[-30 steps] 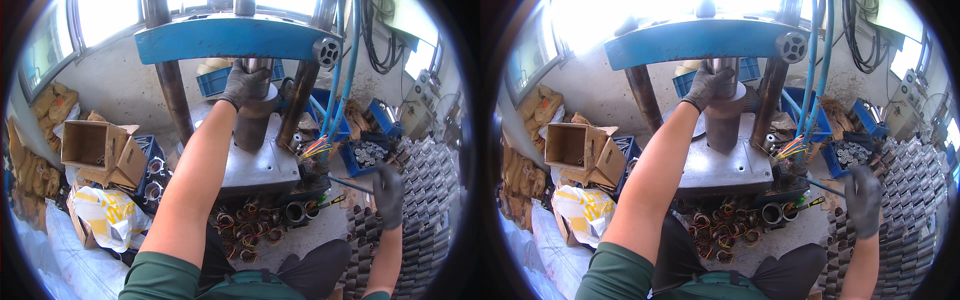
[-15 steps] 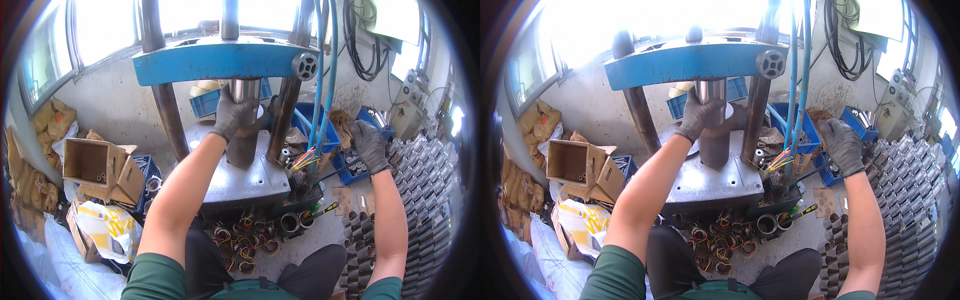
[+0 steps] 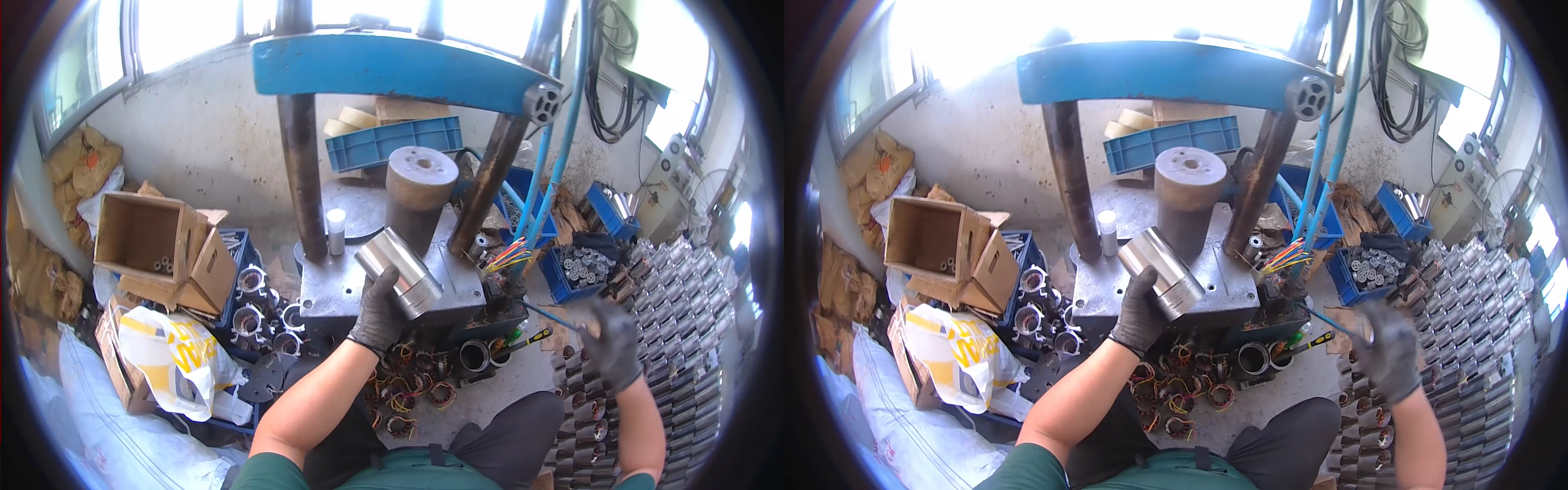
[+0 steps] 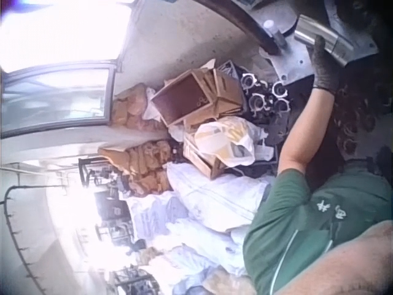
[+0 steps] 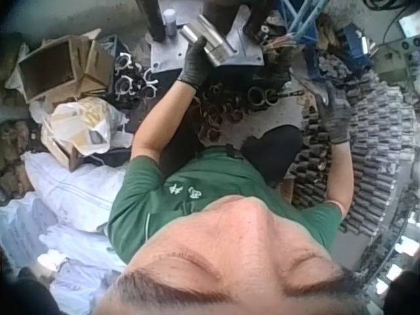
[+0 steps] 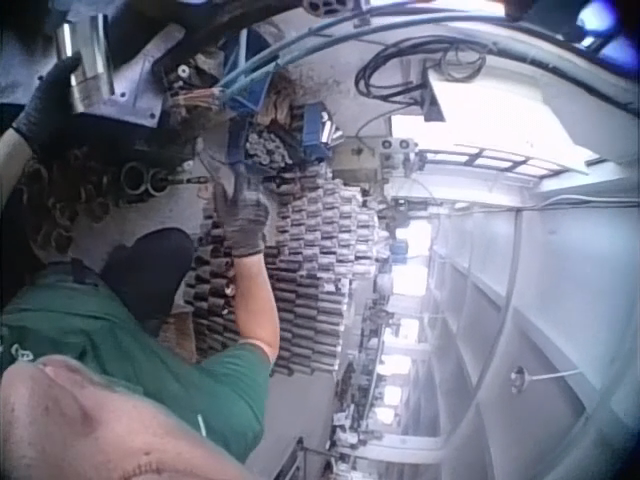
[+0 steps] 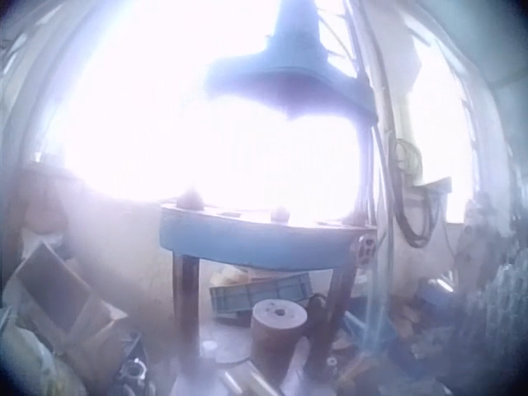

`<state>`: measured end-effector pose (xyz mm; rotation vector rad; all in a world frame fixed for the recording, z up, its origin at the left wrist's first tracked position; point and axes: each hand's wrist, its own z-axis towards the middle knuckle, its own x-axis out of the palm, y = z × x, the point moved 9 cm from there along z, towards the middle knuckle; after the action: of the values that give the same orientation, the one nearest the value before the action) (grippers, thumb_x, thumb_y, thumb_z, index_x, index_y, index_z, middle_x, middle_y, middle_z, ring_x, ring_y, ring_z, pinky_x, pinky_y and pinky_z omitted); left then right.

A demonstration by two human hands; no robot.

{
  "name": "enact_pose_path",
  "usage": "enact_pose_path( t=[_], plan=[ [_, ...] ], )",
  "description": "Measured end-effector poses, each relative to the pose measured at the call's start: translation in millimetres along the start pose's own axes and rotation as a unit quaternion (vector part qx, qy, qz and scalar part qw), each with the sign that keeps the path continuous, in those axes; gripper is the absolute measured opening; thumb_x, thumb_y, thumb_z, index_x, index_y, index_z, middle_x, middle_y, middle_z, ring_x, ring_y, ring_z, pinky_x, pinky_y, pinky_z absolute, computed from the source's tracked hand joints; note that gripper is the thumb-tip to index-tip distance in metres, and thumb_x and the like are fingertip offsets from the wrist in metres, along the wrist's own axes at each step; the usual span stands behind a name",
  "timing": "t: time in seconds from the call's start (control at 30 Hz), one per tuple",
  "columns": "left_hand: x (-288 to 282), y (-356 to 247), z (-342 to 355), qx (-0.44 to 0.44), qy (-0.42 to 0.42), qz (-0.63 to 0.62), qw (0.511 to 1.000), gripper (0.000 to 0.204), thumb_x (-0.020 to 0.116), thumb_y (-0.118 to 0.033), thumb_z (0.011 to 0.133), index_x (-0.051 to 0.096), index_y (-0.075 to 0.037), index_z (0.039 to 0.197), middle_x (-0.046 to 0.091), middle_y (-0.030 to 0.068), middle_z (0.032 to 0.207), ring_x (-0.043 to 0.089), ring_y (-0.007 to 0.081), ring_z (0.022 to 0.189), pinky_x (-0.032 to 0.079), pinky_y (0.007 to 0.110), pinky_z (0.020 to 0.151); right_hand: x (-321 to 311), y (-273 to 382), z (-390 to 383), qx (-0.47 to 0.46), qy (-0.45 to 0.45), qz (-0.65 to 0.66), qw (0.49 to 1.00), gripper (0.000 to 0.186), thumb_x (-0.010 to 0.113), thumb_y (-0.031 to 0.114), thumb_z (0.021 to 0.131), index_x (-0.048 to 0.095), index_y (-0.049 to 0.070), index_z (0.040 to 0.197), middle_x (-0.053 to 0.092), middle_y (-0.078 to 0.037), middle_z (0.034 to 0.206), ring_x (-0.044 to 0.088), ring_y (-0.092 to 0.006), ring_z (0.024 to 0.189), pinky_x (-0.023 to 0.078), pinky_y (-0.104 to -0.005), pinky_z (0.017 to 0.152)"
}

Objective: Operating a hydraulic press to assemble metal components and inspecting motor stators.

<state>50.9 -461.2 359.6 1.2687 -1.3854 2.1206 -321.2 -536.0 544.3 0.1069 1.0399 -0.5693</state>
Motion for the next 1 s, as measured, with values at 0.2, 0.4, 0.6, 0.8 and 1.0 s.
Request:
enact_pose_path(
  t=[0.2,0.4,0.6,0.8,1.0],
  plan=[
    [-9.7,8.3,-0.1,-0.011,0.009,-0.022,1.000,0.093,0.092,-0.048,0.084,0.045,-0.007,0.153,0.062,0.0125,0.131,0.066,0.0304,0.123,0.059,0.052,0.107,27.8,97.1,17.4,0.007,0.085,0.125,0.988,0.061,0.087,0.023,0.083,0.064,-0.001,0.134,0.073,-0.024,0.119,0.070,-0.0453,0.107,0.056,-0.0524,0.096],
    [-1.5,4.8,-0.7,-0.008,0.022,-0.038,0.999,0.093,0.094,-0.044,0.081,0.046,-0.006,0.151,0.064,0.0117,0.129,0.068,0.0280,0.119,0.060,0.048,0.105,146.1,154.4,105.8,0.095,0.115,0.328,0.933,0.108,0.099,0.041,0.076,0.045,-0.008,0.156,0.062,-0.030,0.147,0.060,-0.0430,0.140,0.049,-0.0462,0.118],
    [-21.9,-7.3,3.0,0.014,-0.023,-0.003,1.000,0.095,0.101,-0.036,0.075,0.048,-0.007,0.149,0.065,0.0101,0.127,0.066,0.0247,0.120,0.059,0.042,0.105,224.6,183.7,141.1,0.125,0.152,0.438,0.877,0.130,0.102,0.039,0.068,0.027,-0.009,0.163,0.059,-0.028,0.145,0.060,-0.0382,0.139,0.050,-0.0471,0.118],
    [-53.5,-14.8,3.9,0.086,-0.171,0.078,0.978,0.095,0.101,-0.035,0.074,0.048,-0.004,0.147,0.065,0.0101,0.128,0.066,0.0245,0.118,0.057,0.041,0.106,218.1,208.4,145.9,0.034,0.022,0.261,0.964,0.115,0.096,0.027,0.068,0.033,-0.010,0.158,0.064,-0.032,0.123,0.064,-0.0493,0.116,0.055,-0.0537,0.101],
    [-43.5,-42.7,18.7,0.087,-0.057,-0.022,0.994,0.087,0.092,-0.039,0.082,0.050,-0.007,0.150,0.064,0.0114,0.133,0.065,0.0273,0.123,0.056,0.049,0.109,241.5,187.8,123.1,0.136,0.126,0.511,0.839,0.118,0.099,0.035,0.069,0.036,-0.010,0.157,0.065,-0.024,0.133,0.064,-0.0373,0.128,0.055,-0.0459,0.108]
  ],
)
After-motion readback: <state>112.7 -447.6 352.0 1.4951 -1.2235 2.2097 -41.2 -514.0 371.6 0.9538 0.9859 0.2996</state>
